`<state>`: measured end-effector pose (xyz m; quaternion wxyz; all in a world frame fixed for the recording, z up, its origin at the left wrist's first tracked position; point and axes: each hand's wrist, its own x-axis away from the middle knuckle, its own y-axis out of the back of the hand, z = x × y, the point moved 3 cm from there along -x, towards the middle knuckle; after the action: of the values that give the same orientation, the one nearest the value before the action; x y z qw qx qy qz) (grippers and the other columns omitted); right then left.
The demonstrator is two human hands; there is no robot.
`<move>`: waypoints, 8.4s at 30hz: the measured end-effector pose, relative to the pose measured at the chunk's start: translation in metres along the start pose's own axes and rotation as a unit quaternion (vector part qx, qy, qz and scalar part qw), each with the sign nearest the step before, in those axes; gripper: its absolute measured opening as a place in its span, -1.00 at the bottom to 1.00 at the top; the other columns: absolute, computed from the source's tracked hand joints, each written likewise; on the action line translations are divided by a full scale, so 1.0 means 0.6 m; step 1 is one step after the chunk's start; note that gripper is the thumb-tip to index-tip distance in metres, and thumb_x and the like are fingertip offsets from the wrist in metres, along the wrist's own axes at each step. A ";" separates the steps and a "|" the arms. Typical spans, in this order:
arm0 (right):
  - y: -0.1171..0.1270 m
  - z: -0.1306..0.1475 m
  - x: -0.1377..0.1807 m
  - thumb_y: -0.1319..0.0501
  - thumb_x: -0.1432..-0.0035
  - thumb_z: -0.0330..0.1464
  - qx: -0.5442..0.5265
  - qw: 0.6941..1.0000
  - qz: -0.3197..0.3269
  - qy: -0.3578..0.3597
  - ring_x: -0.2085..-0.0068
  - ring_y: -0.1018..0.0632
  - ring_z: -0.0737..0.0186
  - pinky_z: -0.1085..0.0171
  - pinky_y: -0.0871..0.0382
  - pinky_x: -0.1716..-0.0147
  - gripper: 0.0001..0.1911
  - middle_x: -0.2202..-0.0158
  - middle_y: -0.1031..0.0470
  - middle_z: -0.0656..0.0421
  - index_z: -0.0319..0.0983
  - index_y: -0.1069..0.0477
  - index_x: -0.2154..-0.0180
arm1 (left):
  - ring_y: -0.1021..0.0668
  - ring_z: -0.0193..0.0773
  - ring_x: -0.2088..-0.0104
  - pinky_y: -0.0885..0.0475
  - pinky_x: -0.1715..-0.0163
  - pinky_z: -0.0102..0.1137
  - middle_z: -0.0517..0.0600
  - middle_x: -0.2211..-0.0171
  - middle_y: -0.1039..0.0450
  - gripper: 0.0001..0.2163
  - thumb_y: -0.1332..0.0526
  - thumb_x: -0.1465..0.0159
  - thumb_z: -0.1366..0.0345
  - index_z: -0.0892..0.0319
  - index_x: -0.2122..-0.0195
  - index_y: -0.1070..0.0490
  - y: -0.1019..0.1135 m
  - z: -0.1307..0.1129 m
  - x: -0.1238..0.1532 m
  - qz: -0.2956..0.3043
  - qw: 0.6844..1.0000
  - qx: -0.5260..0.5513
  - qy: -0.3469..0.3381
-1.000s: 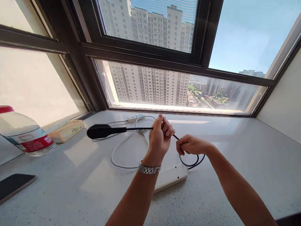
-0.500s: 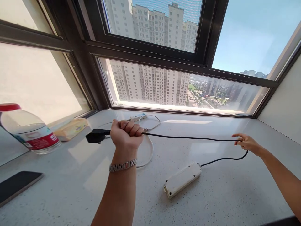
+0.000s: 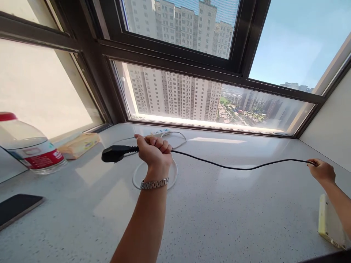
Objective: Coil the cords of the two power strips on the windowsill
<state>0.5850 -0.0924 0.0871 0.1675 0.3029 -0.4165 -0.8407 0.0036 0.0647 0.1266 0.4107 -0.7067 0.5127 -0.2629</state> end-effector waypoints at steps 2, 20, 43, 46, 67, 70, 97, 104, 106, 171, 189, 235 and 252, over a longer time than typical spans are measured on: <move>-0.033 0.044 0.020 -0.14 -0.01 -0.38 -0.030 0.999 0.019 0.035 0.48 -0.43 0.18 0.20 -0.26 0.48 -0.83 0.46 -0.51 0.03 -0.19 -0.51 0.38 | 0.09 -0.47 0.75 0.19 0.72 -0.46 -0.18 0.77 0.20 -0.51 0.16 -0.41 0.09 0.17 0.67 0.08 -0.003 0.002 0.003 0.011 1.000 -0.005 0.001; -0.216 0.416 0.357 -0.36 0.16 -0.43 -0.083 0.810 0.325 0.481 0.13 -0.53 0.04 0.11 -0.32 0.14 -0.59 0.19 -0.57 0.13 -0.13 -0.50 0.17 | 0.05 -0.55 0.80 0.17 0.79 -0.57 -0.25 0.78 0.13 -0.53 -0.16 -0.23 0.02 0.19 0.69 -0.09 -0.042 0.098 0.056 0.171 0.960 -0.096 0.202; -0.107 0.435 0.316 -0.46 0.22 -0.22 -0.496 0.602 0.562 0.275 0.57 -0.21 0.45 0.37 -0.01 0.57 -0.66 0.63 -0.27 0.32 -0.28 -0.41 0.50 | -0.16 -0.45 0.58 -0.07 0.56 -0.47 -0.19 0.66 -0.08 -0.74 -0.23 -0.02 0.16 0.20 0.64 -0.22 -0.039 0.168 0.109 0.443 0.754 -0.483 0.042; -0.121 0.440 0.319 -0.47 0.25 -0.24 -0.501 0.607 0.561 0.256 0.54 -0.24 0.45 0.37 -0.01 0.56 -0.65 0.59 -0.32 0.29 -0.28 -0.38 0.53 | -0.16 -0.45 0.58 -0.06 0.57 -0.47 -0.18 0.67 -0.08 -0.78 -0.18 -0.01 0.21 0.20 0.64 -0.22 -0.036 0.173 0.111 0.431 0.756 -0.492 0.034; -0.215 0.427 0.312 -0.23 -0.09 0.03 -0.480 0.642 0.553 0.228 0.66 0.03 0.50 0.38 0.19 0.67 -0.56 0.70 0.03 0.42 -0.25 -0.39 0.41 | -0.27 -0.44 0.62 -0.16 0.59 -0.48 -0.11 0.66 -0.24 -0.59 -0.25 -0.16 -0.03 0.22 0.63 -0.43 -0.065 0.120 0.134 0.505 0.734 -0.424 -0.165; -0.227 0.438 0.338 -0.14 -0.13 0.09 -0.442 0.627 0.581 0.272 0.68 0.00 0.49 0.38 0.16 0.69 -0.46 0.70 0.02 0.42 -0.29 -0.46 0.32 | -0.28 -0.44 0.62 -0.16 0.59 -0.46 -0.10 0.65 -0.24 -0.54 -0.19 -0.19 -0.06 0.22 0.67 -0.37 -0.065 0.115 0.125 0.485 0.727 -0.442 -0.202; -0.296 0.338 0.288 -0.28 0.08 0.11 -0.181 0.894 0.330 0.244 0.56 -0.22 0.37 0.34 0.04 0.56 -0.47 0.63 -0.24 0.26 -0.24 -0.34 0.57 | -0.08 -0.44 0.66 -0.06 0.61 -0.39 -0.18 0.73 0.08 -0.43 -0.10 -0.21 -0.15 0.13 0.72 0.05 -0.031 0.059 0.056 0.173 0.860 -0.377 -0.298; -0.252 0.370 0.349 -0.14 -0.10 0.12 -0.229 0.849 0.223 0.421 0.57 -0.22 0.35 0.32 0.07 0.54 -0.46 0.61 -0.33 0.17 -0.21 -0.37 0.56 | -0.10 -0.41 0.62 -0.10 0.53 -0.40 -0.18 0.73 0.03 -0.52 -0.17 -0.24 0.05 0.12 0.71 0.00 0.003 0.001 0.017 0.003 0.749 -0.468 -0.470; -0.235 0.383 0.373 -0.06 -0.17 0.10 -0.251 0.815 0.221 0.473 0.59 -0.16 0.37 0.31 0.10 0.54 -0.42 0.62 -0.29 0.17 -0.21 -0.33 0.60 | -0.11 -0.40 0.63 -0.06 0.52 -0.40 -0.17 0.73 0.00 -0.55 -0.17 -0.23 0.09 0.14 0.71 -0.06 0.008 0.003 0.011 0.013 0.707 -0.522 -0.477; -0.144 0.380 0.424 0.08 -0.25 0.08 -0.635 0.697 0.106 0.317 0.03 -0.41 0.01 0.06 -0.26 0.03 -0.45 0.12 -0.39 0.03 -0.19 -0.41 0.39 | -0.08 -0.45 0.67 -0.01 0.65 -0.48 -0.22 0.70 0.03 -0.58 -0.14 -0.19 -0.08 0.12 0.57 -0.09 -0.027 0.194 0.146 0.342 0.872 -0.348 0.038; -0.128 0.415 0.482 -0.21 -0.13 -0.03 -0.731 0.448 0.488 0.164 0.72 -0.07 0.46 0.35 -0.06 0.66 -0.50 0.76 0.00 0.39 -0.21 -0.19 0.64 | -0.14 -0.42 0.63 0.00 0.58 -0.44 -0.17 0.71 -0.04 -0.70 -0.18 -0.13 0.15 0.15 0.64 -0.15 -0.021 0.177 0.097 0.307 0.755 -0.579 -0.026; -0.191 0.382 0.444 -0.06 -0.12 0.13 -0.704 0.632 0.281 0.161 0.67 -0.04 0.44 0.34 0.11 0.66 -0.38 0.71 0.06 0.35 -0.20 -0.15 0.69 | 0.02 -0.56 0.71 0.17 0.70 -0.51 -0.24 0.75 0.06 -0.51 -0.33 0.05 -0.14 0.28 0.58 -0.38 -0.036 0.154 0.123 0.381 0.810 -0.355 0.271; -0.191 0.383 0.453 -0.01 -0.18 0.11 -0.683 0.642 0.283 0.205 0.67 -0.05 0.43 0.33 0.09 0.66 -0.39 0.72 -0.01 0.32 -0.21 -0.21 0.65 | -0.04 -0.56 0.73 0.16 0.71 -0.50 -0.17 0.77 -0.07 -0.49 -0.31 0.05 -0.18 0.25 0.65 -0.32 -0.031 0.163 0.116 0.331 0.829 -0.389 0.227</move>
<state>0.2257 -0.0312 0.0025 0.6377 0.1339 0.2552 -0.7143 0.1137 0.0323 0.0880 0.0362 -0.5168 0.8542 -0.0431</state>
